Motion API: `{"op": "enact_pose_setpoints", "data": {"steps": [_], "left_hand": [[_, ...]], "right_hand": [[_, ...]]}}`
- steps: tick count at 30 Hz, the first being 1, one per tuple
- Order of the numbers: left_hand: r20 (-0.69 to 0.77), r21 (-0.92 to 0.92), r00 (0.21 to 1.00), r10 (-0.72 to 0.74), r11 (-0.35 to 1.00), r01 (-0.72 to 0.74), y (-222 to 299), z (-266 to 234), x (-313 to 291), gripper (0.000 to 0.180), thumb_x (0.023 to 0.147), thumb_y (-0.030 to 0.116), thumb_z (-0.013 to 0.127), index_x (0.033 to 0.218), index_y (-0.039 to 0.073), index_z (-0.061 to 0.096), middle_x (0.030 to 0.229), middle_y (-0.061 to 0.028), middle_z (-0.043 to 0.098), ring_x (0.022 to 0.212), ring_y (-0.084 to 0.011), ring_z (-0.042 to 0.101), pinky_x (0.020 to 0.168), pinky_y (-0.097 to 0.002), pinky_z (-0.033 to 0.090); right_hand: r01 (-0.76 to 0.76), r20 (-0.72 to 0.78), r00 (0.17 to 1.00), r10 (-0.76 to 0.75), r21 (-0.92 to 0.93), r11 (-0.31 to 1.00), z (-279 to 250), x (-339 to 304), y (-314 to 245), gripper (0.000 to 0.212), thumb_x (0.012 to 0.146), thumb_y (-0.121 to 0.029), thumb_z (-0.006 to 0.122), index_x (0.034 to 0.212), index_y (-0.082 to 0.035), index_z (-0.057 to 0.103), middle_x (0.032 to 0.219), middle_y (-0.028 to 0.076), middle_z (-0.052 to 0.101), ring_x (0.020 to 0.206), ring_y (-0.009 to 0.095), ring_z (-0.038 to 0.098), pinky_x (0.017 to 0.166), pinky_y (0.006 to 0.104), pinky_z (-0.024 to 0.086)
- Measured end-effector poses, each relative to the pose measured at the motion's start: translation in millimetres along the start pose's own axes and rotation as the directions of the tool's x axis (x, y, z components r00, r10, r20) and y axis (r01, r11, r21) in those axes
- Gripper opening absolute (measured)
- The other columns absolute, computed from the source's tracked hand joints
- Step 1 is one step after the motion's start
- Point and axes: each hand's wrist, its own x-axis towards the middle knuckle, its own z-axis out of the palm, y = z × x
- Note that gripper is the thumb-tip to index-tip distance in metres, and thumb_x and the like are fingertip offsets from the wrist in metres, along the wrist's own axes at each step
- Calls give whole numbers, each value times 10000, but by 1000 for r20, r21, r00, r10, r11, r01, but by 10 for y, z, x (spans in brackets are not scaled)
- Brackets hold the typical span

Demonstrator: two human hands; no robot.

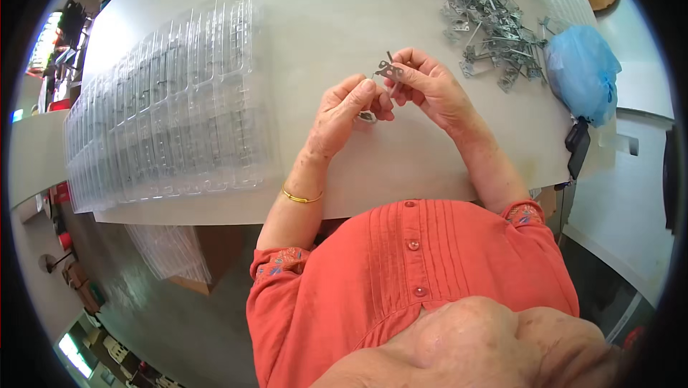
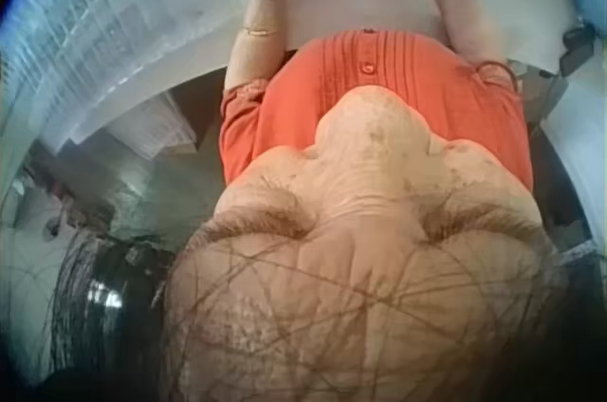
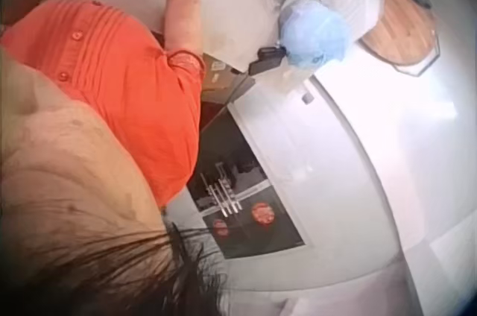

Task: The person assembles metal brackets by hand, places the assembled brackets into compartments of a plastic tray, and arranges metal pieces on the table.

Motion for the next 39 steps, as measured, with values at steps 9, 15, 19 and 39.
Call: {"op": "enact_pose_setpoints", "data": {"steps": [9,15,19,39], "left_hand": [[-154,-121,988,6,992,-25,-23,-57,38,373,1078,298,436,813,56,538,824,-111,641,621,-154,547,563,-279,429],[-178,-23,984,1,1000,-5,-23,-20,49,414,1095,328,408,807,60,538,828,-94,628,599,-121,502,562,-253,408],[-169,120,985,16,993,5,-25,-3,25,402,1091,340,442,825,64,562,823,-60,621,606,-103,484,569,-244,390],[-141,663,923,358,727,-181,-127,16,-15,363,1030,260,593,791,0,507,686,-74,435,595,-204,421,566,-360,385]], "right_hand": [[114,-243,922,-300,-571,813,63,-94,-84,154,1003,-217,658,997,-63,667,742,-50,589,677,35,504,610,212,433],[245,-78,868,-490,-791,560,242,-148,-80,72,968,-114,687,966,-43,672,655,-67,536,590,12,422,523,221,361],[240,-66,858,-510,-826,511,267,-129,-42,56,955,-92,691,968,-41,672,635,-49,535,564,19,426,500,231,358],[166,-55,899,-435,-876,453,361,-171,-16,118,959,-116,675,1048,-47,639,660,51,629,567,115,567,523,290,438]]}}
